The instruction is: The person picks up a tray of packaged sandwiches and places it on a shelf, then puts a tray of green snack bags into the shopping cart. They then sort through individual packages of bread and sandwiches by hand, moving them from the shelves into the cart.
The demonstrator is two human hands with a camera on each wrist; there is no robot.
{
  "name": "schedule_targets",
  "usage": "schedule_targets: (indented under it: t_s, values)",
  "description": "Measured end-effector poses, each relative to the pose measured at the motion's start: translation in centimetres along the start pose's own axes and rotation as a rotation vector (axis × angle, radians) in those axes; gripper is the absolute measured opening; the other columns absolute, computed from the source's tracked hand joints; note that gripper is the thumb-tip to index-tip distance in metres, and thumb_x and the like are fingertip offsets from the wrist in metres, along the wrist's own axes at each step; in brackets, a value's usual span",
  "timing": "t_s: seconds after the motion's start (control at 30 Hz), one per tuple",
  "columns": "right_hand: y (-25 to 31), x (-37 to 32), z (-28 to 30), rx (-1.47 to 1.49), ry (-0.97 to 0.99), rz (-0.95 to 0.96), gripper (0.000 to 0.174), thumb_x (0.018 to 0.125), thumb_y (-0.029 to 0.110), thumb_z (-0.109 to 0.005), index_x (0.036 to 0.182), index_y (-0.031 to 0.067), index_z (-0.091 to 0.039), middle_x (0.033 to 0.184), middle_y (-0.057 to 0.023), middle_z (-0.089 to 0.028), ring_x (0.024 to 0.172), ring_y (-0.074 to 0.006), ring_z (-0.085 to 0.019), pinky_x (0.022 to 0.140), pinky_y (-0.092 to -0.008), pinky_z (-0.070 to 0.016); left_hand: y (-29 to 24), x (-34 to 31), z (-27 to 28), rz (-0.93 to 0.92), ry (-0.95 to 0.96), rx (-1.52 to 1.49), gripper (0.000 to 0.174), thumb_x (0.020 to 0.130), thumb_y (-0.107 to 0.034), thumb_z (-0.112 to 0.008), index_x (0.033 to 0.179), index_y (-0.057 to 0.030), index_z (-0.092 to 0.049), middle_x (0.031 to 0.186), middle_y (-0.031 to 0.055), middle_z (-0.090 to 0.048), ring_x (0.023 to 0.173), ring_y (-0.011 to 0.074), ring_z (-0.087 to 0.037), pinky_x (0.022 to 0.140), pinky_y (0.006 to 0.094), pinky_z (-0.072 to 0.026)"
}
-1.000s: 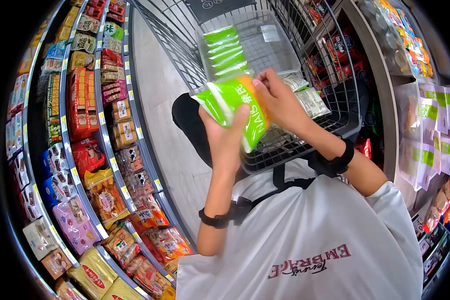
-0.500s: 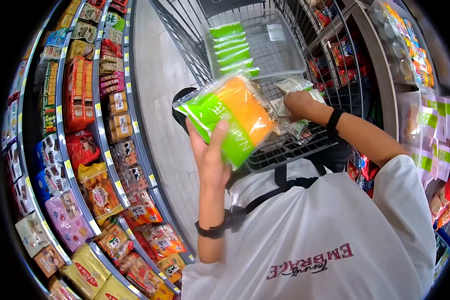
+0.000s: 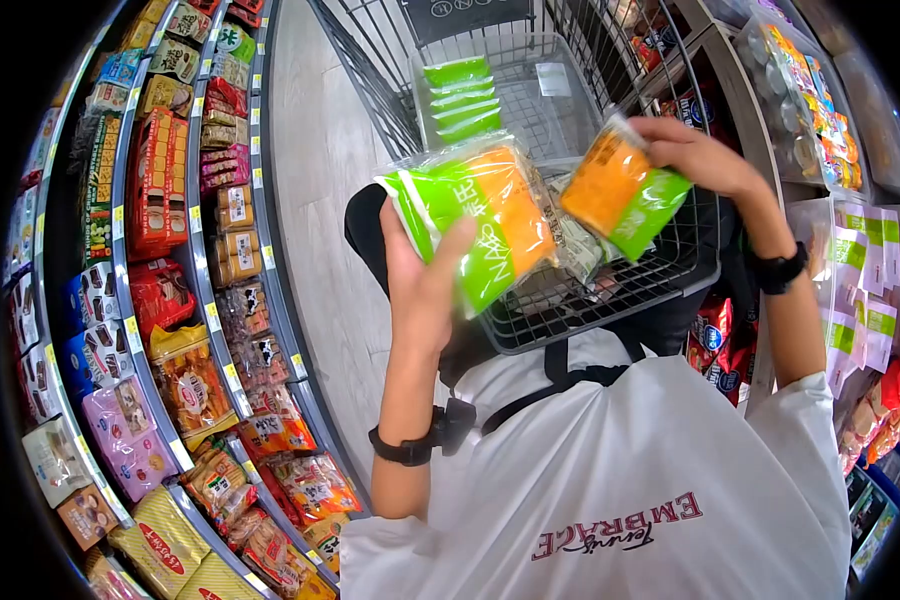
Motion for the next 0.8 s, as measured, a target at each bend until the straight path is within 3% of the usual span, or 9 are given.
schedule_targets:
  t_s: [0.03, 0.07, 0.17, 0.23, 0.4, 0.5, 0.53, 0.63, 0.8]
  values:
    - [0.1, -1.0, 1.1, 0.110, -0.057, 0.023, 0.055, 0.088, 0.009, -0.052, 0.142, 0.0005, -0.045, 0.125, -0.0062, -0.059, 0.116, -0.0159, -0.054, 0.100, -0.0294, -0.0424, 0.1, 0.2, -0.1, 0.013, 0.001, -0.020, 0.064, 0.087, -0.010, -0.070, 0.139, -0.0051, -0.033, 0.124, 0.0093, -0.053, 0.111, 0.0175, -0.056, 0.095, 0.0334, -0.0473]
    - [0.3, -2.3, 1.2, 0.321, -0.248, 0.109, 0.049, 0.090, 0.010, -0.053, 0.138, 0.0013, -0.049, 0.113, -0.0073, -0.065, 0.099, -0.0154, -0.064, 0.087, -0.0282, -0.0508, 0.2, 0.2, -0.4, 0.007, 0.002, -0.014, 0.064, 0.087, -0.010, -0.070, 0.139, -0.0051, -0.033, 0.124, 0.0093, -0.053, 0.111, 0.0175, -0.056, 0.095, 0.0334, -0.0473]
    - [1.9, -4.8, 0.7, 0.769, -0.080, 0.242, 0.057, 0.086, 0.004, -0.051, 0.142, -0.0011, -0.041, 0.118, -0.0117, -0.063, 0.100, -0.0188, -0.066, 0.087, -0.0312, -0.0550, 1.3, 0.5, -2.1, -0.005, -0.076, -0.077, 0.063, 0.088, -0.009, -0.069, 0.139, -0.0051, -0.032, 0.123, 0.0089, -0.053, 0.110, 0.0179, -0.057, 0.094, 0.0336, -0.0484]
    - [3.3, -4.0, -3.8, 0.955, -0.335, 0.332, 0.065, 0.083, 0.003, -0.056, 0.143, -0.0015, -0.033, 0.112, -0.0134, -0.063, 0.095, -0.0192, -0.067, 0.075, -0.0374, -0.0588, 2.2, 0.7, -3.3, -0.031, -0.109, -0.213, 0.059, 0.089, -0.007, -0.066, 0.138, -0.0056, -0.032, 0.122, 0.0089, -0.053, 0.108, 0.0178, -0.057, 0.093, 0.0329, -0.0485]
    - [2.8, -2.3, -10.4, 0.892, -0.376, 0.133, 0.063, 0.082, -0.001, -0.064, 0.139, 0.0044, -0.038, 0.110, -0.0077, -0.062, 0.082, -0.0121, -0.065, 0.058, -0.0247, -0.0529, 4.6, 1.5, -4.7, -0.034, -0.072, -0.308, 0.050, 0.099, -0.027, -0.054, 0.142, -0.0108, -0.035, 0.133, 0.0056, -0.051, 0.124, 0.0187, -0.051, 0.104, 0.0379, -0.0420]
    - [4.0, -3.1, -10.1, 0.468, -0.285, 0.119, 0.059, 0.083, 0.002, -0.067, 0.136, 0.0050, -0.042, 0.114, -0.0090, -0.062, 0.086, -0.0130, -0.064, 0.065, -0.0249, -0.0523, 5.9, 2.1, -3.8, -0.089, -0.115, -0.242, 0.049, 0.101, -0.028, -0.050, 0.144, -0.0124, -0.034, 0.135, 0.0042, -0.050, 0.124, 0.0178, -0.051, 0.104, 0.0367, -0.0424]
    - [2.7, -2.9, -10.1, 0.213, -0.327, 0.187, 0.052, 0.085, 0.014, -0.070, 0.131, 0.0041, -0.048, 0.120, -0.0114, -0.061, 0.098, -0.0159, -0.062, 0.079, -0.0306, -0.0509, 6.3, 2.3, -3.5, -0.133, -0.134, -0.187, 0.046, 0.103, -0.032, -0.046, 0.144, -0.0134, -0.035, 0.136, 0.0033, -0.050, 0.123, 0.0176, -0.052, 0.104, 0.0362, -0.0426]
    - [1.9, -1.2, -7.8, 0.500, -0.261, 0.181, 0.048, 0.089, 0.029, -0.069, 0.127, 0.0038, -0.052, 0.122, -0.0117, -0.059, 0.109, -0.0173, -0.056, 0.089, -0.0344, -0.0460, 6.3, 2.4, -2.5, -0.069, -0.072, -0.369, 0.048, 0.103, -0.034, -0.047, 0.144, -0.0125, -0.035, 0.137, 0.0037, -0.050, 0.123, 0.0176, -0.052, 0.104, 0.0358, -0.0432]
    - [0.9, 1.9, -9.0, 0.718, -0.092, 0.103, 0.066, 0.089, 0.040, -0.068, 0.138, 0.0054, -0.040, 0.117, -0.0111, -0.058, 0.105, -0.0207, -0.057, 0.083, -0.0352, -0.0499, 5.3, 2.7, -2.7, -0.163, 0.032, -0.070, 0.062, 0.101, -0.042, -0.049, 0.149, -0.0099, -0.028, 0.141, 0.0076, -0.046, 0.126, 0.0195, -0.050, 0.104, 0.0345, -0.0432]
Point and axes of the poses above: each hand's wrist, its own x-axis towards the middle knuckle, its own z-axis out of the back of the hand, y = z × x, the point moved 2 cm from there along x, towards the middle knuckle
